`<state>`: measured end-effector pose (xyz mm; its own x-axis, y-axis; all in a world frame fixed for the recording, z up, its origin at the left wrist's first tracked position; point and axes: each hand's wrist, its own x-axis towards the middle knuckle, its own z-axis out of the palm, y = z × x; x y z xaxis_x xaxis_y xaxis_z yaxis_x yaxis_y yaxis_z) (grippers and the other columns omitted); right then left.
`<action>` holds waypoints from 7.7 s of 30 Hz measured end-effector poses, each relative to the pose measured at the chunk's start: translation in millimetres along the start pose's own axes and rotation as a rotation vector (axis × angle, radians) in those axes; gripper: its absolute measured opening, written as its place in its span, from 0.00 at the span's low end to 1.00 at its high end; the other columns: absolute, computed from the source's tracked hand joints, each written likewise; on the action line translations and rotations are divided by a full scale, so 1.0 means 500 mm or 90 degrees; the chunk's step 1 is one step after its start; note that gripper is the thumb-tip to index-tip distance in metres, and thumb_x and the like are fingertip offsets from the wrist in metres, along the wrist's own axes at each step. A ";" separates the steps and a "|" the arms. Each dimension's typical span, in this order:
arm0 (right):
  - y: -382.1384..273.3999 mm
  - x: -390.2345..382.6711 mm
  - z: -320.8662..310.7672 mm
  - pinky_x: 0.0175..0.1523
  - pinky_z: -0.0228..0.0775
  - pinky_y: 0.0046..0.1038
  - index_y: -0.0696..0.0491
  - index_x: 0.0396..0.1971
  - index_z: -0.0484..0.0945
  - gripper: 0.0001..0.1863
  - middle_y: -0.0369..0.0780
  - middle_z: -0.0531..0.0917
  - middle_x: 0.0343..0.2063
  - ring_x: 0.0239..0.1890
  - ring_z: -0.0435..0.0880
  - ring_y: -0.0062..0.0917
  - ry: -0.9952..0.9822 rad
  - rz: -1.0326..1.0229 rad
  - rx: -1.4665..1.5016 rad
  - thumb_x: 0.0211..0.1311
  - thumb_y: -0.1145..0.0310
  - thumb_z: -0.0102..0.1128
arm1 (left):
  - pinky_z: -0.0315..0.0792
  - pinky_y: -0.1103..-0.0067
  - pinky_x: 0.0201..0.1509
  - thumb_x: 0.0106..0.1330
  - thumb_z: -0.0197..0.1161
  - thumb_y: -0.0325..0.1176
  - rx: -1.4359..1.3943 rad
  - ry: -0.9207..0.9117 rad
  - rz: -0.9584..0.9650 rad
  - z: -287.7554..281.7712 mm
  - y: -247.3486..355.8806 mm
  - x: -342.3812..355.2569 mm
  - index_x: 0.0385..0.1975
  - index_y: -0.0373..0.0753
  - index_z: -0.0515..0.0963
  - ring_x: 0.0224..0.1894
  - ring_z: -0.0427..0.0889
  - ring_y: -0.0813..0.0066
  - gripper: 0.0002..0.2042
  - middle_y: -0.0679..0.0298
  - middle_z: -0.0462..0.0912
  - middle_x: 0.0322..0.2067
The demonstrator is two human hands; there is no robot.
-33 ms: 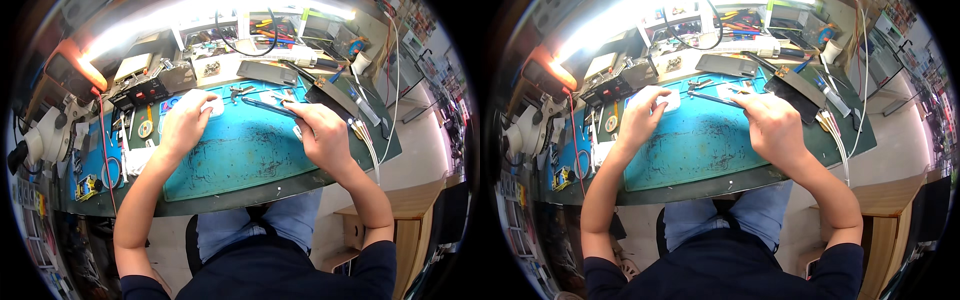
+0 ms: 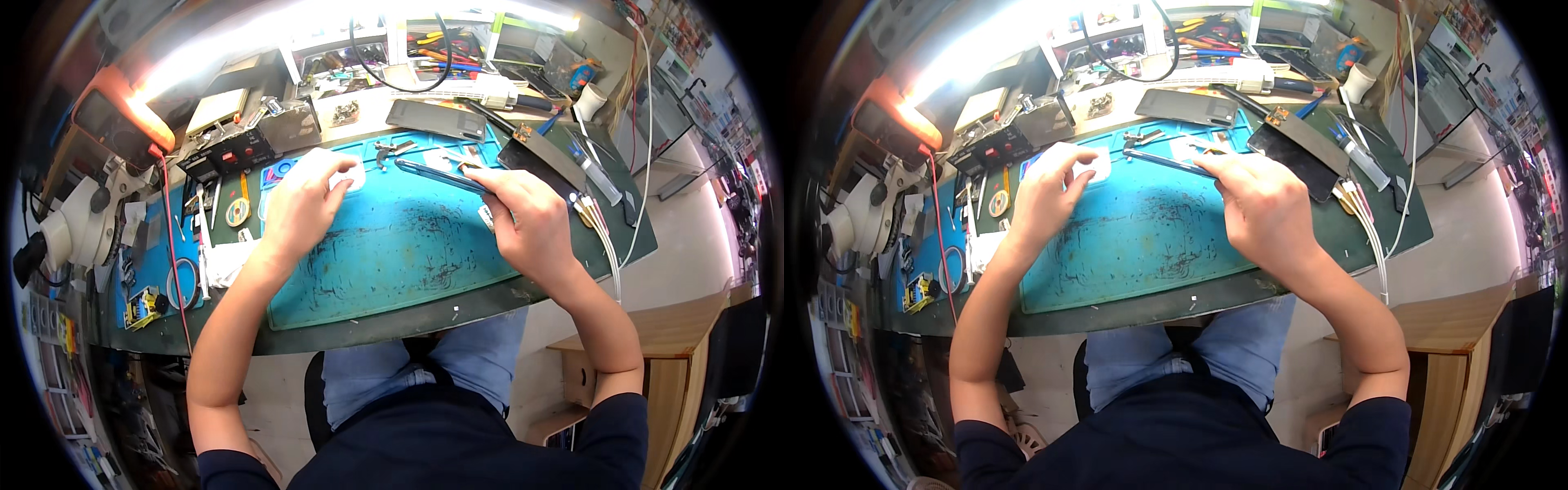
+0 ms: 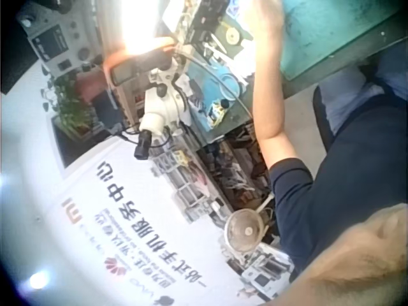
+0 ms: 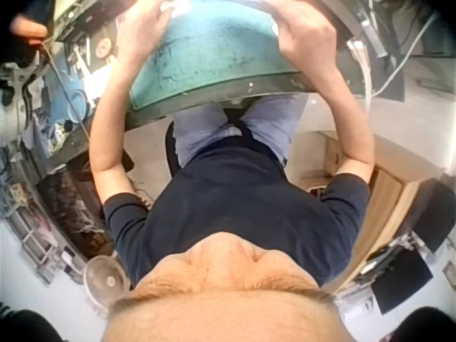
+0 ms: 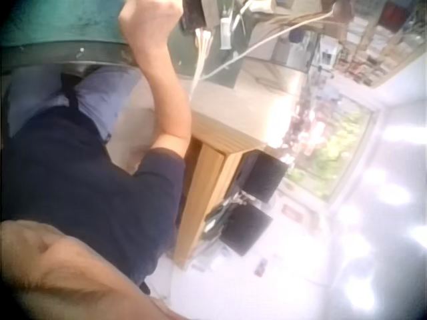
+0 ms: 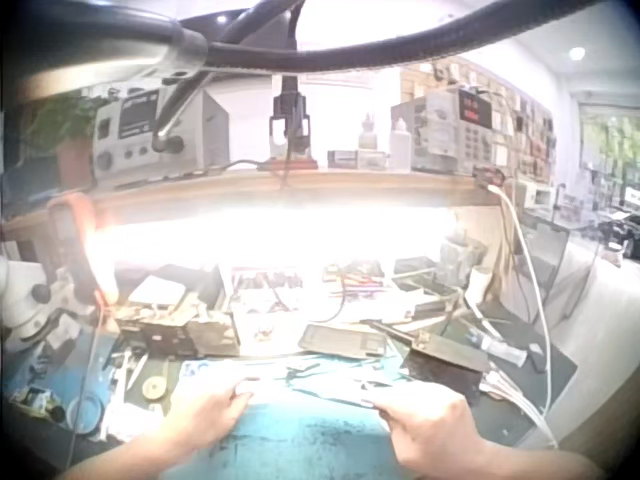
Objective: The person reassembles a disassembled smartphone on a workbench. They use tweezers to place small components and connectors, then align and press the screen assembly onto the phone chassis. The person repeatedly checks the fit and alignment of the screen and internal parts.
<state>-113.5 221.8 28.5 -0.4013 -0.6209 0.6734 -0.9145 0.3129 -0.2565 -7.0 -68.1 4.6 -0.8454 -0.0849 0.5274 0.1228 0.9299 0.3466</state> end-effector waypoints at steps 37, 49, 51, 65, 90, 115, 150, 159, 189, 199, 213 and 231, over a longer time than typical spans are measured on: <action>0.053 -0.015 -0.048 0.53 0.79 0.23 0.66 0.59 0.78 0.21 0.40 0.87 0.47 0.45 0.84 0.18 -0.133 0.525 0.626 0.67 0.77 0.63 | 0.76 0.66 0.46 0.68 0.67 0.31 -0.076 -0.203 0.089 0.065 0.110 -0.019 0.37 0.36 0.78 0.41 0.82 0.53 0.06 0.56 0.80 0.36; -0.018 0.004 0.099 0.50 0.78 0.34 0.56 0.43 0.88 0.15 0.45 0.89 0.36 0.41 0.87 0.36 -0.251 0.191 0.327 0.63 0.62 0.65 | 0.75 0.70 0.48 0.65 0.67 0.23 -0.044 -0.040 -0.010 -0.031 0.014 0.008 0.48 0.34 0.80 0.37 0.81 0.61 0.12 0.55 0.82 0.42; -0.021 0.001 0.113 0.51 0.76 0.38 0.53 0.39 0.88 0.11 0.41 0.87 0.35 0.42 0.85 0.37 -0.213 0.140 0.232 0.62 0.64 0.66 | 0.75 0.70 0.49 0.65 0.67 0.24 -0.055 -0.055 0.028 -0.045 0.024 -0.016 0.48 0.33 0.80 0.36 0.80 0.63 0.13 0.54 0.81 0.42; 0.133 0.029 0.085 0.50 0.77 0.38 0.50 0.43 0.85 0.11 0.41 0.86 0.35 0.42 0.85 0.38 -0.093 0.014 -0.147 0.62 0.67 0.68 | 0.65 0.63 0.72 0.50 0.83 0.37 -0.166 -0.295 0.026 -0.075 0.041 -0.093 0.65 0.36 0.74 0.66 0.73 0.52 0.40 0.52 0.77 0.62; -0.094 0.013 0.116 0.34 0.73 0.31 0.51 0.30 0.78 0.08 0.36 0.78 0.31 0.32 0.82 0.29 -0.236 -0.122 0.102 0.53 0.69 0.69 | 0.70 0.62 0.66 0.52 0.80 0.39 -0.196 -0.226 0.073 -0.056 0.031 -0.109 0.64 0.34 0.73 0.60 0.76 0.52 0.38 0.54 0.78 0.60; -0.104 -0.001 0.126 0.35 0.76 0.32 0.53 0.35 0.78 0.08 0.38 0.77 0.32 0.33 0.83 0.32 -0.227 -0.061 0.114 0.58 0.71 0.68 | 0.71 0.64 0.62 0.50 0.82 0.32 -0.214 -0.177 0.003 -0.043 0.055 -0.114 0.46 0.36 0.74 0.56 0.78 0.52 0.26 0.54 0.81 0.56; -0.071 0.101 0.137 0.29 0.77 0.29 0.53 0.44 0.86 0.17 0.39 0.84 0.32 0.29 0.86 0.30 0.016 -0.182 0.162 0.51 0.77 0.73 | 0.77 0.70 0.64 0.77 0.62 0.49 -0.904 -0.204 -0.247 -0.051 0.033 -0.077 0.73 0.30 0.63 0.62 0.80 0.66 0.34 0.51 0.77 0.64; 0.028 0.077 0.149 0.46 0.77 0.38 0.51 0.45 0.84 0.13 0.38 0.84 0.35 0.39 0.86 0.36 -0.183 0.017 0.085 0.60 0.73 0.66 | 0.66 0.62 0.68 0.50 0.82 0.43 -0.117 -0.258 0.032 -0.066 0.057 -0.096 0.70 0.36 0.67 0.62 0.74 0.53 0.47 0.54 0.77 0.59; 0.012 0.091 0.120 0.36 0.76 0.33 0.50 0.37 0.88 0.09 0.37 0.87 0.27 0.31 0.84 0.33 -0.260 -0.053 0.196 0.54 0.71 0.73 | 0.70 0.62 0.70 0.51 0.81 0.24 -0.341 -0.153 0.044 -0.035 0.041 -0.112 0.73 0.34 0.64 0.67 0.73 0.48 0.46 0.47 0.69 0.67; 0.012 0.090 0.121 0.37 0.77 0.33 0.51 0.36 0.88 0.09 0.38 0.87 0.28 0.32 0.85 0.33 -0.258 -0.058 0.192 0.55 0.69 0.73 | 0.70 0.62 0.70 0.52 0.81 0.25 -0.344 -0.152 0.044 -0.035 0.041 -0.112 0.73 0.34 0.64 0.66 0.73 0.48 0.45 0.47 0.70 0.66; 0.015 0.106 0.100 0.37 0.79 0.28 0.56 0.38 0.87 0.07 0.40 0.90 0.32 0.32 0.89 0.28 -0.297 0.065 0.329 0.62 0.72 0.72 | 0.72 0.69 0.70 0.65 0.67 0.15 -0.672 -0.152 -0.209 -0.026 0.055 -0.124 0.79 0.35 0.49 0.68 0.76 0.58 0.43 0.44 0.66 0.71; 0.021 0.095 0.116 0.42 0.78 0.37 0.52 0.40 0.88 0.09 0.41 0.89 0.32 0.37 0.88 0.38 -0.262 0.065 0.290 0.66 0.64 0.68 | 0.74 0.70 0.69 0.70 0.60 0.12 -0.754 -0.199 -0.251 -0.034 0.052 -0.114 0.80 0.36 0.46 0.66 0.77 0.60 0.41 0.44 0.67 0.70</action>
<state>-145.2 153.9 17.4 -0.3917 -0.8589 0.3299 -0.7641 0.1039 -0.6367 53.3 -45.0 -3.3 -0.9955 -0.0433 0.0839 0.0855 -0.0356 0.9957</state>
